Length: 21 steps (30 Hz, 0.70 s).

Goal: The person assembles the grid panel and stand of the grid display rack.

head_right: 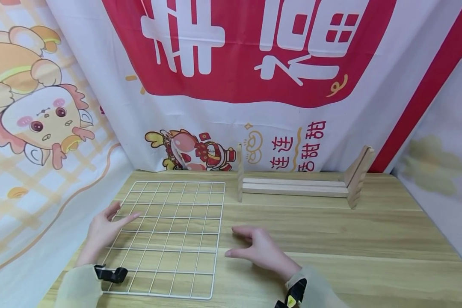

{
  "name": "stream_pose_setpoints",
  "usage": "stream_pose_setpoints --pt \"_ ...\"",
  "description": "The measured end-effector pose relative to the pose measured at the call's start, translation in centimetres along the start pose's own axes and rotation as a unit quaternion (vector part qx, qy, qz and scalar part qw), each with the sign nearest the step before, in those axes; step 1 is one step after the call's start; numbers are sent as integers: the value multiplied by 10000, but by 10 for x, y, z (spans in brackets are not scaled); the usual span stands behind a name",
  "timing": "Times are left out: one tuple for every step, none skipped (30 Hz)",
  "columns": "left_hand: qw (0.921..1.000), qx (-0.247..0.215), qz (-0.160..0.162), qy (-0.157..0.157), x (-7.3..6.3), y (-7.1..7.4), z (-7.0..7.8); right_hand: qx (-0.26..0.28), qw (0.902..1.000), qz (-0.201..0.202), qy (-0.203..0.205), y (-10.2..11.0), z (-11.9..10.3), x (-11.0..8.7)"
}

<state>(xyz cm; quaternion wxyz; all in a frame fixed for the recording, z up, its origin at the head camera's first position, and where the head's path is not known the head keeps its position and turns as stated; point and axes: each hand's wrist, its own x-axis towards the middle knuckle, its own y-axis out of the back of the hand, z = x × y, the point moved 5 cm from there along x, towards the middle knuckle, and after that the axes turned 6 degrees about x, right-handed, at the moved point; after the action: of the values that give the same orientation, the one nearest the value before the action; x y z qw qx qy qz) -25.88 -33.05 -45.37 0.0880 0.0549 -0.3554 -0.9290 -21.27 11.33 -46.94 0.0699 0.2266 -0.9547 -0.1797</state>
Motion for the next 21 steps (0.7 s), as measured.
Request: stream_pose_setpoints --pt "10000 3 -18 32 -1 1 -1 47 10000 -14 6 -1 1 0" --pt "10000 5 -57 61 -1 1 -2 97 9999 -33 7 -2 2 0" --pt "9999 17 -104 81 -1 1 -3 135 9999 -41 3 -3 2 1" --pt "9998 33 -146 110 -2 1 -4 162 9999 -43 -11 -4 3 1" --pt "9997 51 -187 129 -2 1 -4 212 9998 -51 -7 -5 2 2" --pt "9996 79 -232 145 -2 0 -5 272 9996 -71 -23 -6 2 2" --pt "9994 93 -271 168 -2 -1 -6 310 9995 -94 -43 -7 2 3" --pt "9992 92 -323 206 -2 -2 -7 384 9992 -126 -51 -8 1 3" --pt "9991 109 -348 236 -1 -2 -8 460 9988 -167 -54 -9 0 4" --pt "9988 139 -375 266 -1 -2 -9 541 9983 -211 -58 -11 0 4" --pt "9987 175 -390 287 -1 -3 -10 622 9977 -250 -56 -12 -1 4" --pt "9985 200 -411 315 -1 -3 -11 685 9972 -278 -80 -13 -1 4" --pt "9983 201 -423 336 -1 -3 -12 735 9968 -292 -92 -14 -2 4" --pt "9982 201 -434 362 -1 -3 -13 794 9963 -299 -102 -15 -2 4" --pt "9981 210 -434 372 0 -3 -13 833 9960 -303 -119 -15 -2 4" --pt "9981 202 -430 391 0 -3 -13 858 9958 -295 -131 -15 -2 4" --pt "9982 195 -407 405 0 -3 -14 887 9955 -292 -133 -15 -2 4" --pt "9983 198 -367 411 -1 -3 -14 917 9953 -293 -130 -16 -2 4" --pt "9984 200 -334 414 0 -2 -14 940 9951 -291 -118 -16 -2 5" --pt "9984 212 -299 420 0 -2 -14 958 9949 -295 -107 -16 -2 5" --pt "9985 233 -267 414 0 -1 -14 981 9947 -298 -99 -16 -2 5"
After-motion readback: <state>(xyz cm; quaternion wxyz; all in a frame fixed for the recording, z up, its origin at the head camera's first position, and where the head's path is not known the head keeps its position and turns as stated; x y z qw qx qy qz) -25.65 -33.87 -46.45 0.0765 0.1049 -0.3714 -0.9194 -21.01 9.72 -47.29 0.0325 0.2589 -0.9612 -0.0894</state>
